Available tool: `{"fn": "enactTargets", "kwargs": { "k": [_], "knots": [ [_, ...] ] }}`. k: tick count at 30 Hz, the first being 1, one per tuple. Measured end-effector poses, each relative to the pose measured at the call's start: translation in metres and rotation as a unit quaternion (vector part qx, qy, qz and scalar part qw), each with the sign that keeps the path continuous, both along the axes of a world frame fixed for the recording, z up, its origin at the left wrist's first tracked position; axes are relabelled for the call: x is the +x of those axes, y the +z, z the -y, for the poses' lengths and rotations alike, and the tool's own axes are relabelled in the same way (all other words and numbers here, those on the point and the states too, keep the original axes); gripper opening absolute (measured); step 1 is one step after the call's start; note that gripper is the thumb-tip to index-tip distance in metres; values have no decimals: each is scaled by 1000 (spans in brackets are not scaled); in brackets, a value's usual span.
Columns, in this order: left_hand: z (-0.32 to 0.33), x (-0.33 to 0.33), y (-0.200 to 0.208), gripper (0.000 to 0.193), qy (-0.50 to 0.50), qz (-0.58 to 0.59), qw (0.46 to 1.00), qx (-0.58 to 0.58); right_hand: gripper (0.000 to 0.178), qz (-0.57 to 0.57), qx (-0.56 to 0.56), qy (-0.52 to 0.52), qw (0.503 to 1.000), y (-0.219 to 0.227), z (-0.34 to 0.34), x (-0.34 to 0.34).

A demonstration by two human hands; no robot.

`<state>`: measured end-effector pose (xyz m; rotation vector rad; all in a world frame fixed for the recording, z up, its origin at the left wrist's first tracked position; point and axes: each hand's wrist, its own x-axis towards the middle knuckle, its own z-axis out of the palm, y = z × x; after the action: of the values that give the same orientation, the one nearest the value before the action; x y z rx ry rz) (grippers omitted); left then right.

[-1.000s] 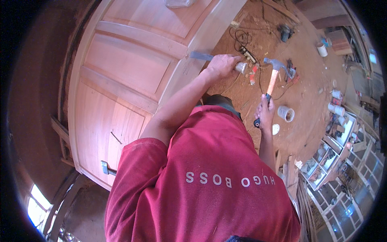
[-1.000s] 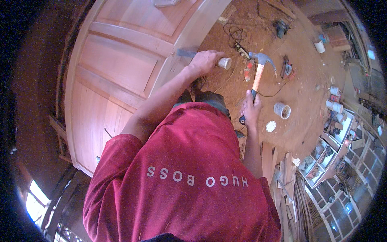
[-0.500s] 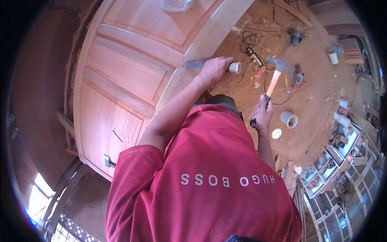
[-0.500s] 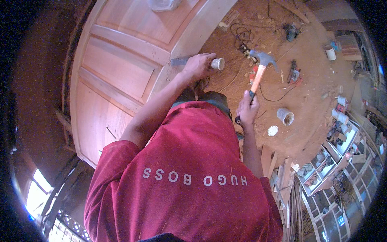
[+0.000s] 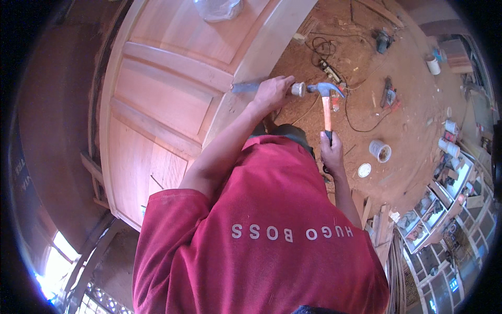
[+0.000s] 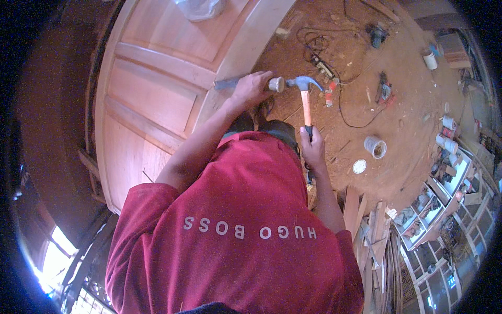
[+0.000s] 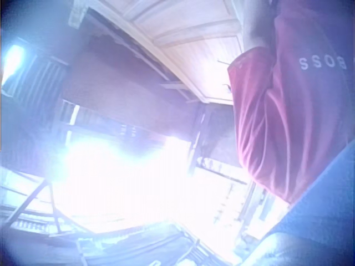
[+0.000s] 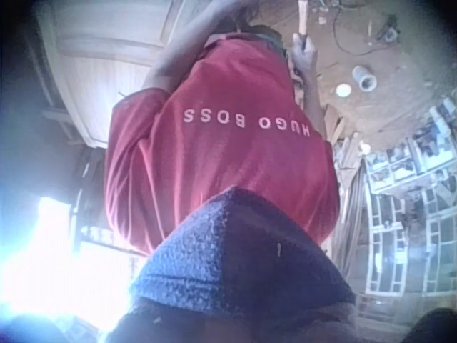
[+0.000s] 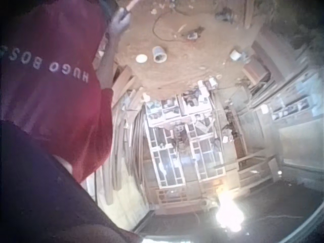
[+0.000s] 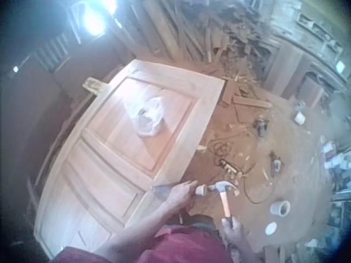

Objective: The person uses a hammer and a chisel to shape the wood on a door and then picks up a curved wooden piece by hand.

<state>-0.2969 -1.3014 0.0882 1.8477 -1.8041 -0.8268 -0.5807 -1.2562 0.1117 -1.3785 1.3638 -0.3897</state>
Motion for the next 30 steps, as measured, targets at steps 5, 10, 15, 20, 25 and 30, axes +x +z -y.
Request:
{"fn": "enactTargets", "kwargs": {
  "k": [5, 10, 15, 20, 25, 30],
  "knots": [
    [3, -1, 7, 31, 13, 14, 1000, 2, 27, 26, 94, -154, 983, 7, -15, 16],
    [-3, 1, 2, 35, 9, 19, 1000, 13, 25, 22, 37, -48, 998, 14, -5, 1],
    [-7, -2, 1, 32, 7, 13, 1000, -10, 28, 132, 89, -170, 973, 23, -8, 18],
    [-29, -17, 46, 29, -44, -78, 994, 57, 27, 134, 73, -187, 970, 25, 7, 39],
    [-38, 45, 61, 28, 4, -40, 997, 62, 24, 139, 69, -168, 973, 30, 34, 68],
    [-30, 197, 59, 18, 122, 117, 985, 29, 22, 127, 73, -109, 983, 37, 62, 116]
  ]
}}
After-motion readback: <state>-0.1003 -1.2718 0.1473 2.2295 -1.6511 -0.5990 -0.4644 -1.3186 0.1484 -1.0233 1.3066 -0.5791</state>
